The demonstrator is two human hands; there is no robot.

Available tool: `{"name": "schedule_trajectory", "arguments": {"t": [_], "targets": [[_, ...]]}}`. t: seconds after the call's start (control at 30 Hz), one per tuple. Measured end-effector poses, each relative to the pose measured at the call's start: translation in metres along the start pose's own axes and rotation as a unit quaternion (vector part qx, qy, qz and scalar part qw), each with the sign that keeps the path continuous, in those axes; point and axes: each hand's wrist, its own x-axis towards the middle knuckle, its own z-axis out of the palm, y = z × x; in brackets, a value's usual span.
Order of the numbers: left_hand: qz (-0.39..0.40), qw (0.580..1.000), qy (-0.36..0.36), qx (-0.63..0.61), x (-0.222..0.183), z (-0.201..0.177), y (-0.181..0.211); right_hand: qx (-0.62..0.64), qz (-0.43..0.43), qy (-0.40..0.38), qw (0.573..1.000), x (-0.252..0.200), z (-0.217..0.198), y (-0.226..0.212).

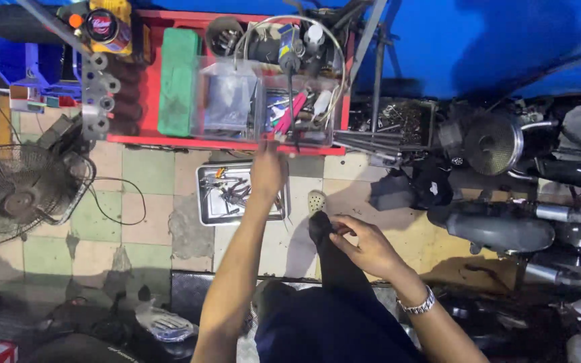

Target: Installing a side mirror on a scooter and using tools to adjust components

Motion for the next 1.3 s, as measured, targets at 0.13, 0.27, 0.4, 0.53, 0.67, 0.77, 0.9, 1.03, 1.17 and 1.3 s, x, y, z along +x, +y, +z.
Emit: {"name": "schedule_trajectory", "arguments": {"t": [0.13, 0.27, 0.4, 0.53, 0.67, 0.77, 0.9, 1.03, 1.17, 1.3], "targets": [[-0.107, 0.99, -0.07, 0.057, 0.147, 0.096, -0.062, -0.003, 0.005, -0.001, 1.0, 0.016, -0.033, -0.001], [-0.093, 0.99, -0.04, 0.103, 0.208, 0.164, -0.12, 0.007, 0.067, -0.013, 0.998, 0.023, -0.036, 0.047], [-0.042, 0.976, -0.06, 0.205, 0.211, 0.148, -0.103, -0.002, 0.134, -0.058, 0.989, 0.03, -0.053, 0.048], [-0.061, 0.958, -0.126, 0.25, 0.188, 0.099, -0.06, -0.007, 0.091, -0.031, 0.995, 0.032, -0.057, 0.068], [-0.093, 0.993, -0.073, 0.017, 0.132, 0.038, -0.055, 0.011, 0.047, -0.04, 0.998, 0.041, -0.086, 0.026], [-0.213, 0.953, -0.058, -0.209, 0.074, 0.007, -0.042, 0.022, 0.026, -0.047, 0.998, 0.051, -0.083, 0.02], [-0.215, 0.926, -0.036, -0.309, 0.018, -0.009, -0.041, -0.001, -0.002, -0.079, 0.997, 0.06, -0.075, -0.001], [-0.207, 0.91, 0.001, -0.358, -0.008, -0.031, -0.028, 0.0, -0.029, -0.088, 0.996, 0.066, -0.061, -0.019], [-0.221, 0.884, 0.001, -0.413, -0.041, -0.024, -0.022, 0.021, -0.025, -0.085, 0.996, 0.07, -0.035, -0.025], [-0.158, 0.887, 0.053, -0.431, -0.109, -0.067, 0.027, 0.129, -0.006, -0.132, 0.983, 0.086, 0.016, -0.025]]}}
